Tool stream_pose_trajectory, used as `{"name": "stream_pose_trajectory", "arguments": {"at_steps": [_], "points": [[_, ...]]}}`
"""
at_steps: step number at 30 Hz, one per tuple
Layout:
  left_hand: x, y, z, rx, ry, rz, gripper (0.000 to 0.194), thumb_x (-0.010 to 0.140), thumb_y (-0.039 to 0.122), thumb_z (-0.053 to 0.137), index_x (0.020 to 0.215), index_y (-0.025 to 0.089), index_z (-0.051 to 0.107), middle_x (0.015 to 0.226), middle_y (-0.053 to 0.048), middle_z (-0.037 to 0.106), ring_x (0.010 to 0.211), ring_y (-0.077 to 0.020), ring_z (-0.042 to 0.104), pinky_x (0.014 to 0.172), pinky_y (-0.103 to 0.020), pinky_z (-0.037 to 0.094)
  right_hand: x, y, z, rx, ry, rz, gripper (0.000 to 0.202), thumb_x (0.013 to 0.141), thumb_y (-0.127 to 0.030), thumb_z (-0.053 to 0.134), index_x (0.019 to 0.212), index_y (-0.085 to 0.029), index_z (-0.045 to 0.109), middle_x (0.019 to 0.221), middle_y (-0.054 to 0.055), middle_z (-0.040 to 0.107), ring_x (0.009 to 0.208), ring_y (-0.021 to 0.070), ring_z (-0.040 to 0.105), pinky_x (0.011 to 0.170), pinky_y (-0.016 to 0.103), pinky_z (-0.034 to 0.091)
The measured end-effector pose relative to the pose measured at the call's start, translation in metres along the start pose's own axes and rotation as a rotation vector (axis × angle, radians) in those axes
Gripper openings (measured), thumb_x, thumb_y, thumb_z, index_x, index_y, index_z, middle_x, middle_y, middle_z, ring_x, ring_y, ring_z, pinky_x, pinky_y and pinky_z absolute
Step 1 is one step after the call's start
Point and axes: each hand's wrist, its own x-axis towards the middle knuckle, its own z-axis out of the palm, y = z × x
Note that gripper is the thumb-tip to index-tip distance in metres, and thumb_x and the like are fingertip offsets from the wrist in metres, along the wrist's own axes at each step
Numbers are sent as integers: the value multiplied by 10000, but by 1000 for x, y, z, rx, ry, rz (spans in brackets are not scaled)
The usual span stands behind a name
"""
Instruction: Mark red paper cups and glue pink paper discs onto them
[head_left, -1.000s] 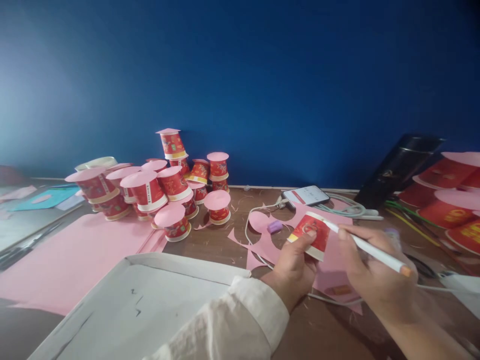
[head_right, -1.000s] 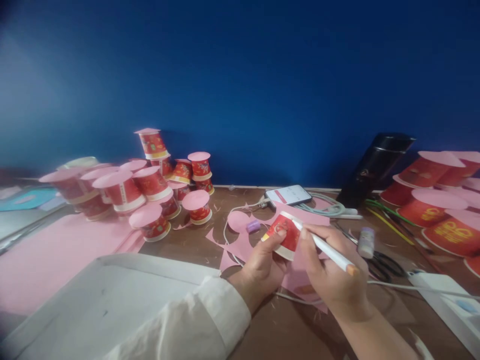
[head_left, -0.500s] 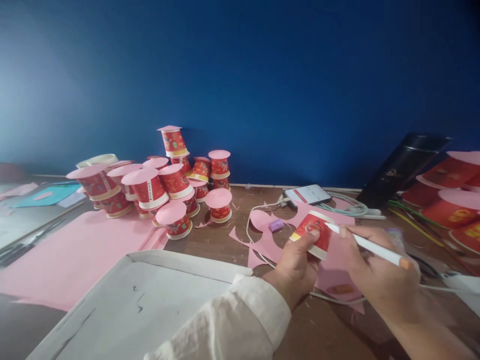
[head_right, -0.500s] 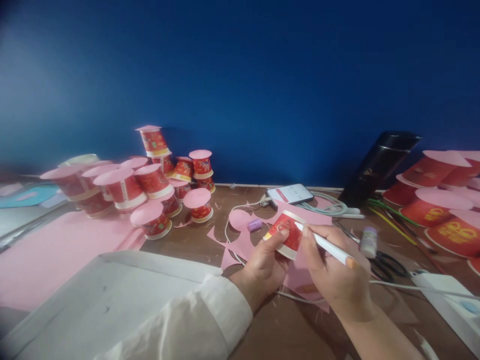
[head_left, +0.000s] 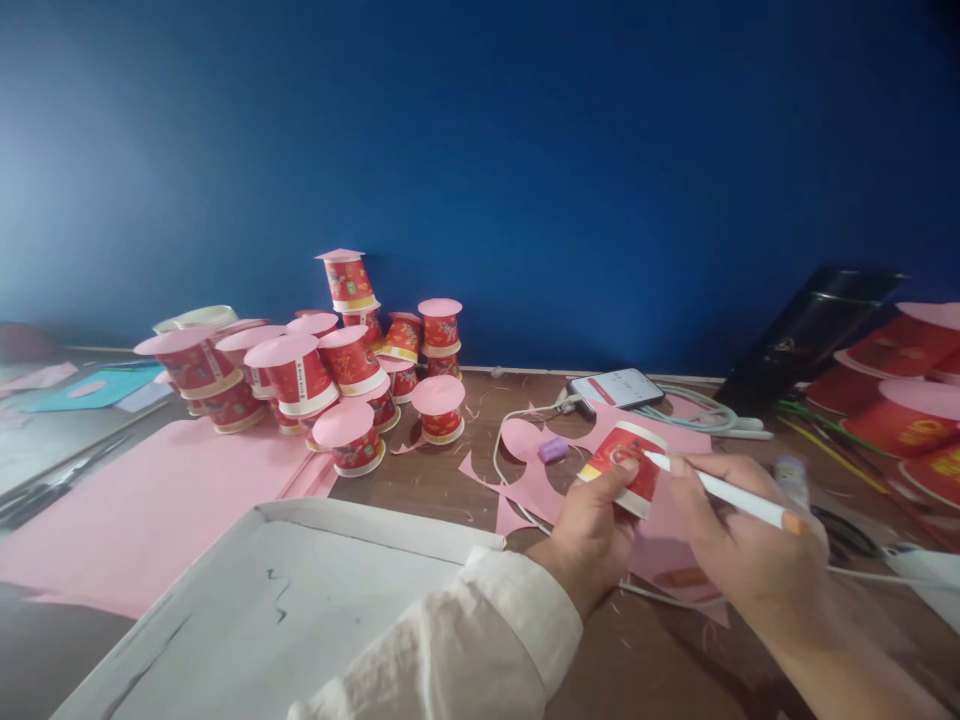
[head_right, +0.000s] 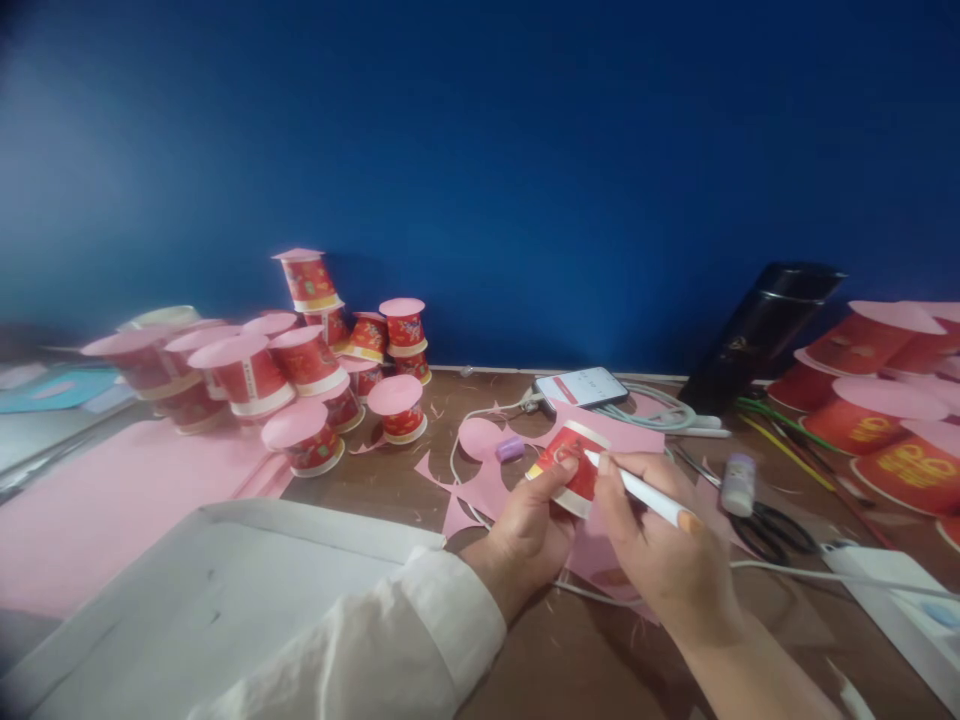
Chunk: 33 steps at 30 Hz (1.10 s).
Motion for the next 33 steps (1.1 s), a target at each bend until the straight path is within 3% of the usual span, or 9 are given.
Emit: {"name": "stream_pose_trajectory", "arguments": {"at_steps": [15, 21, 33], "points": [[-1, 0, 1, 38, -17, 22, 332, 619, 261, 874, 898, 149, 732, 920, -59, 730, 910, -182, 665, 971, -289, 454, -1, -5, 0, 51, -40, 25, 101, 892, -268, 634, 828, -190, 636, 694, 13, 686, 588, 132, 628, 575, 251, 458], [-2, 1, 3, 29, 7, -11, 390, 574, 262, 892, 904, 136, 727, 961, -96, 741, 1024, -271, 673, 991, -351, 463, 0, -1, -6, 94, -11, 154, 114, 890, -295, 621, 870, -189, 659, 721, 44, 678, 594, 163, 621, 550, 290, 469], [-3, 1, 3, 32, 12, 25, 308, 603, 226, 869, 870, 147, 736, 939, -71, 733, 964, -223, 675, 988, -322, 457, 2, 0, -4, 26, 3, 77, 87, 890, -256, 633, 826, -197, 637, 684, 25, 666, 589, 151, 611, 547, 278, 440]]}}
